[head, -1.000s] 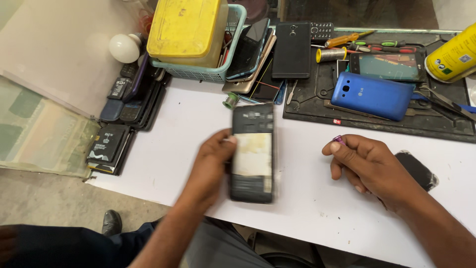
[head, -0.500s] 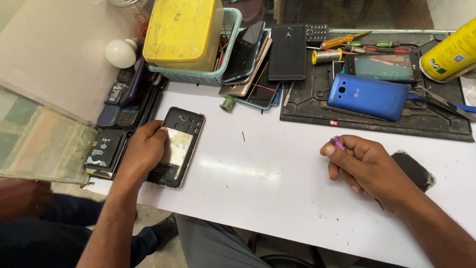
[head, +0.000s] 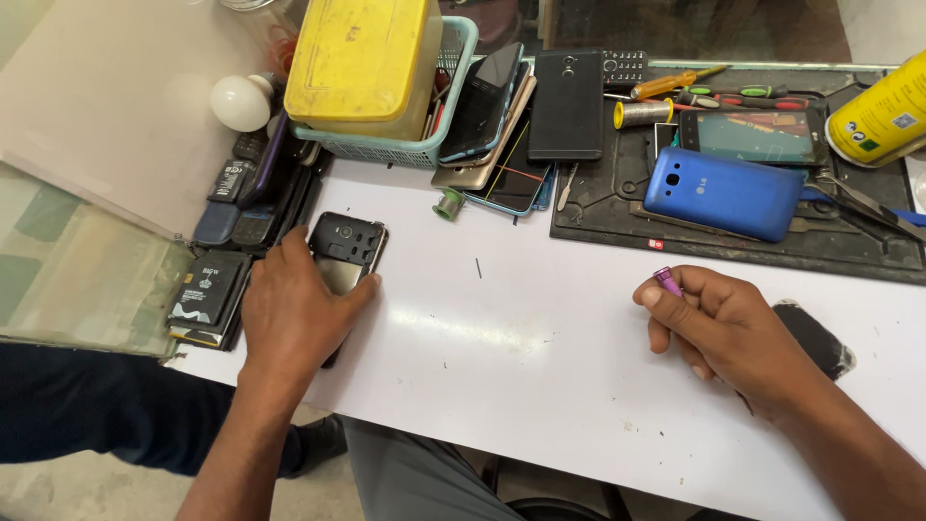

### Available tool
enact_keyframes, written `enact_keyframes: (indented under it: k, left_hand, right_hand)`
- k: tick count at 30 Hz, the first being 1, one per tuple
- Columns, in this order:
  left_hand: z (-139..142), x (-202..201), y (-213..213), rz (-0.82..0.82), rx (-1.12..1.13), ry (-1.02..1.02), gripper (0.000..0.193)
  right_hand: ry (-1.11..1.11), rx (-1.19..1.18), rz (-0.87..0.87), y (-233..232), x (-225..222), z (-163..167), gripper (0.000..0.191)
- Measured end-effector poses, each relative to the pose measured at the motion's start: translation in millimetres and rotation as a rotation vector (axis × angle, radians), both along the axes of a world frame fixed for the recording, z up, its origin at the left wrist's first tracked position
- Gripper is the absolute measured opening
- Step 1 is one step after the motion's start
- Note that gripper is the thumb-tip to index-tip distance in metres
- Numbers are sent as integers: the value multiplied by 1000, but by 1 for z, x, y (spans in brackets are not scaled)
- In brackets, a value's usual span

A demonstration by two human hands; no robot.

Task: The person works on a disassembled smartphone with a screwdriver, then picks up a Realme phone and repeatedly rubs its back cover with an abrasive sanding block, working around the edges and camera area, and wipes the cover with a small cloth.

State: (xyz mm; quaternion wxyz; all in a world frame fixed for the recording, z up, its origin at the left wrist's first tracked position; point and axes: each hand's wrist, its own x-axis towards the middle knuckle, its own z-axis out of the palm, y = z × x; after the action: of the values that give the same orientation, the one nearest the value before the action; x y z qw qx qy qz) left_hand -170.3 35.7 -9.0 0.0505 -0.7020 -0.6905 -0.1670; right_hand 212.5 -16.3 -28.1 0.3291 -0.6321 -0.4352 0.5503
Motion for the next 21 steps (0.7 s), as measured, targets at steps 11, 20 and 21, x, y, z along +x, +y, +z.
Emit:
enact_keyframes:
  k: [11,20,21]
  left_hand:
    - [5,5,-7,21,20,76,92]
    - [-1,73,-13,-379,306,-178,54]
    - [-2,87,-15,-437,274,-263,51]
  right_hand:
    - [72,71,-81,-2,3,-1,30]
    - [205,268,-166,-2,10,-15,45]
    - [224,293,-167,-3,11,-17,47]
